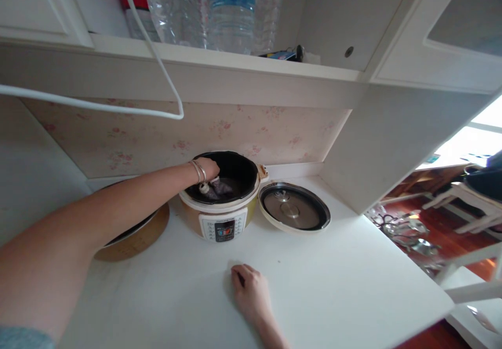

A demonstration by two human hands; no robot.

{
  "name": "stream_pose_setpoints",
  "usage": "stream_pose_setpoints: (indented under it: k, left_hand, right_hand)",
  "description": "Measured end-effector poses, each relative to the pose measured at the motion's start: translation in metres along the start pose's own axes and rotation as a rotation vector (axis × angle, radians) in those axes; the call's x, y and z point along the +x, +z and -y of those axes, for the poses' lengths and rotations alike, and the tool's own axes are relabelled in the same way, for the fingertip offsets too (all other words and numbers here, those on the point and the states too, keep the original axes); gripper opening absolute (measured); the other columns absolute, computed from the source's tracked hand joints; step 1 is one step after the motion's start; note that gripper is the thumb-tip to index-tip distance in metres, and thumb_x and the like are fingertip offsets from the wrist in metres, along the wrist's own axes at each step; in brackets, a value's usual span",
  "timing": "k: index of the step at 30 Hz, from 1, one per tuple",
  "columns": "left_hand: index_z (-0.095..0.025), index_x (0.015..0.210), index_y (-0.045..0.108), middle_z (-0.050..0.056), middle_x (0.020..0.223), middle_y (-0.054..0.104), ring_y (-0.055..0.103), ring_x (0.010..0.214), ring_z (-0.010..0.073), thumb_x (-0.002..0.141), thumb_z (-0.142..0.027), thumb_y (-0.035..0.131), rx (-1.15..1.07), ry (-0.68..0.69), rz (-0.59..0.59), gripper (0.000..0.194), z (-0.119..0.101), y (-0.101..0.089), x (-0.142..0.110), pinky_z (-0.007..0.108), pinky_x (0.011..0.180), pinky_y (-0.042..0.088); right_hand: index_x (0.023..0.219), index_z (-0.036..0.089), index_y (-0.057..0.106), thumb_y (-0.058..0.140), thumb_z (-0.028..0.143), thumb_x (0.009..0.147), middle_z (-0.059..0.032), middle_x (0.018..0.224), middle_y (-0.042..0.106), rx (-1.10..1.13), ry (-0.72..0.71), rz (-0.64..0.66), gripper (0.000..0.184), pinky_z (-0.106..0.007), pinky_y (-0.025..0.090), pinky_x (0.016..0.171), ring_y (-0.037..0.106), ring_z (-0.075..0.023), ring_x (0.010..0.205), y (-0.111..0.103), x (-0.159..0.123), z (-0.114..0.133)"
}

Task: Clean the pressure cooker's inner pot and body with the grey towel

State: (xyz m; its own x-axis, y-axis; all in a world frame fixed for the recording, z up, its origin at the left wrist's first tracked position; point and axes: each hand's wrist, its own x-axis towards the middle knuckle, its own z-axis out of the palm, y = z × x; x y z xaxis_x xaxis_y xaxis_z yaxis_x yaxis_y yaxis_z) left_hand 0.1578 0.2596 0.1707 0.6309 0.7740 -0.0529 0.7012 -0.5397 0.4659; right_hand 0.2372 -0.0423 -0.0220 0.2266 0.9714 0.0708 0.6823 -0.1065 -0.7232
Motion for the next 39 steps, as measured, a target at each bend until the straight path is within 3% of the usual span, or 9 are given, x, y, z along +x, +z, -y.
stream_pose_setpoints:
  k: [5,8,15,19,22,27,31,34,39]
  left_hand:
    - [-0.009,0.088,0.067,0.023,0.114,0.059,0.048,0.120,0.0376,0.071,-0.002,0.060,0.152,0.034,-0.194,0.020,-0.021,0.006,0.009,0.044,0.103,0.033]
    - [-0.007,0.100,0.063,0.026,0.115,0.058,0.054,0.112,0.0374,0.077,-0.010,0.056,0.106,0.073,-0.251,0.024,-0.037,0.012,0.023,0.044,0.098,0.037]
    - [-0.010,0.098,0.063,0.017,0.089,0.068,0.066,0.082,0.0274,0.076,-0.022,0.060,-0.039,0.035,-0.177,0.025,-0.047,0.029,0.024,0.030,0.072,0.048]
    - [-0.012,0.086,0.067,0.008,0.078,0.070,0.065,0.074,0.0220,0.066,-0.016,0.066,-0.124,0.107,0.031,0.020,-0.048,0.031,0.008,0.024,0.067,0.047]
    - [-0.013,0.087,0.068,0.008,0.085,0.071,0.064,0.080,0.0225,0.068,-0.022,0.064,-0.062,0.144,0.188,0.021,-0.049,0.029,0.000,0.025,0.072,0.048]
    - [-0.014,0.105,0.064,0.013,0.112,0.065,0.061,0.095,0.0249,0.069,-0.041,0.066,0.178,0.208,0.219,0.045,-0.037,0.025,-0.008,0.031,0.087,0.045]
    - [-0.015,0.086,0.068,0.011,0.100,0.070,0.062,0.096,0.0246,0.076,-0.034,0.058,-0.156,-0.014,0.069,0.024,-0.022,0.021,-0.009,0.029,0.086,0.045]
    - [-0.012,0.090,0.066,0.014,0.101,0.069,0.063,0.096,0.0260,0.083,-0.030,0.048,-0.309,-0.180,-0.121,0.027,-0.014,0.015,-0.004,0.032,0.081,0.048]
    - [-0.009,0.093,0.065,0.013,0.084,0.071,0.067,0.075,0.0218,0.078,-0.017,0.048,-0.472,-0.274,-0.139,0.024,-0.018,0.012,0.001,0.030,0.066,0.053]
  right_hand:
    - [0.086,0.028,0.069,0.043,0.021,0.089,0.0010,0.083,0.070,0.014,-0.005,-0.007,0.027,-0.019,0.039,0.066,0.064,-0.0133,0.074,0.001,0.001,-0.001]
    - [0.086,0.028,0.069,0.043,0.020,0.089,0.0012,0.084,0.070,0.024,-0.002,-0.005,0.027,-0.018,0.039,0.066,0.064,-0.0133,0.074,0.000,0.001,-0.001]
    - [0.088,0.028,0.069,0.044,0.020,0.089,0.0019,0.085,0.070,0.022,0.003,0.007,0.026,-0.019,0.039,0.067,0.064,-0.0131,0.076,-0.002,0.000,0.001]
    - [0.087,0.028,0.069,0.044,0.020,0.088,0.0018,0.085,0.070,0.016,0.004,0.014,0.027,-0.019,0.040,0.067,0.064,-0.0132,0.077,-0.001,0.000,0.000]
    - [0.087,0.028,0.070,0.044,0.020,0.088,0.0018,0.085,0.070,0.025,0.000,0.008,0.027,-0.018,0.040,0.067,0.064,-0.0130,0.076,0.000,0.000,-0.001]
    - [0.088,0.028,0.070,0.044,0.021,0.089,0.0014,0.086,0.071,0.038,-0.004,0.008,0.027,-0.018,0.041,0.069,0.065,-0.0134,0.078,0.000,0.000,-0.002]
    - [0.088,0.028,0.069,0.044,0.022,0.089,0.0015,0.087,0.071,0.033,-0.001,0.011,0.027,-0.019,0.041,0.069,0.065,-0.0141,0.079,-0.001,0.000,-0.001]
    - [0.089,0.029,0.069,0.043,0.023,0.089,0.0016,0.088,0.071,0.030,0.003,0.007,0.027,-0.020,0.041,0.070,0.065,-0.0144,0.079,-0.001,0.000,0.000]
    - [0.089,0.029,0.069,0.042,0.023,0.090,0.0019,0.088,0.071,0.025,0.006,0.002,0.027,-0.020,0.041,0.069,0.065,-0.0145,0.079,0.000,0.000,-0.002]
